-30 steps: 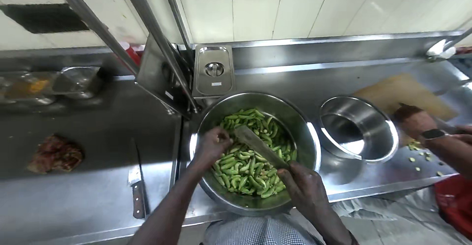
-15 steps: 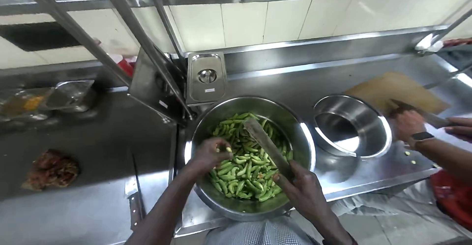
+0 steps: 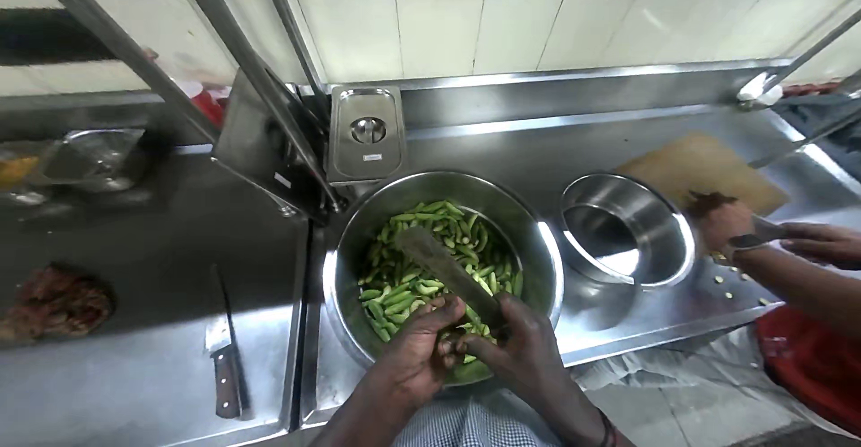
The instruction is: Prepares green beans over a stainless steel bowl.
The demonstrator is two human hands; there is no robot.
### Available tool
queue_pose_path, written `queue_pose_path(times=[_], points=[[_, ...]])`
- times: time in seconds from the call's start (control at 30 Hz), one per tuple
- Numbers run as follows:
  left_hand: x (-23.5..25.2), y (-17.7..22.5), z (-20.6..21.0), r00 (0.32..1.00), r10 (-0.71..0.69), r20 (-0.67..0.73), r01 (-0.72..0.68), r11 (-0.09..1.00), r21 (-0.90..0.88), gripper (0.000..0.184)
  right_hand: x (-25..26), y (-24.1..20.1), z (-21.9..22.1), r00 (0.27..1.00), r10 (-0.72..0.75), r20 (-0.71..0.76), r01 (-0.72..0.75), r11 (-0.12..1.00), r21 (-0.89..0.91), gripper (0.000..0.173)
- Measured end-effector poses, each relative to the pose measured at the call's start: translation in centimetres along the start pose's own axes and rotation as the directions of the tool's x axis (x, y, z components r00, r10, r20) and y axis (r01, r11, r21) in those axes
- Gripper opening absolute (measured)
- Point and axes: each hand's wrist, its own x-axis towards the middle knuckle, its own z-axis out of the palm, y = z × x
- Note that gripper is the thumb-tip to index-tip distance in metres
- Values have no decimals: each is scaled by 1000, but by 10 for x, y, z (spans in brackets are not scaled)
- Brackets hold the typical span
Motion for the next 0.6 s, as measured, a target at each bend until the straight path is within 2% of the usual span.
queue_pose_path(times=[0.2,0.47,0.53,0.6], points=[[-1,-2,1,996,-59,70,58,998,10,18,0,3,-1,997,-63,-45,61,997,-45,44],[1,-7,4,1000,26,-1,-26,997,-68,14,0,6,0,999,-48,-10,47,991,-122,48],[4,-5,3,995,84,-48,-86,996,-21,21,0,5,1,999,-48,11,49,992,-118,49],[8,-2,-2,979,202,-5,-199,968,152,25,0,5,-1,999,-28,28,31,992,-126,52]])
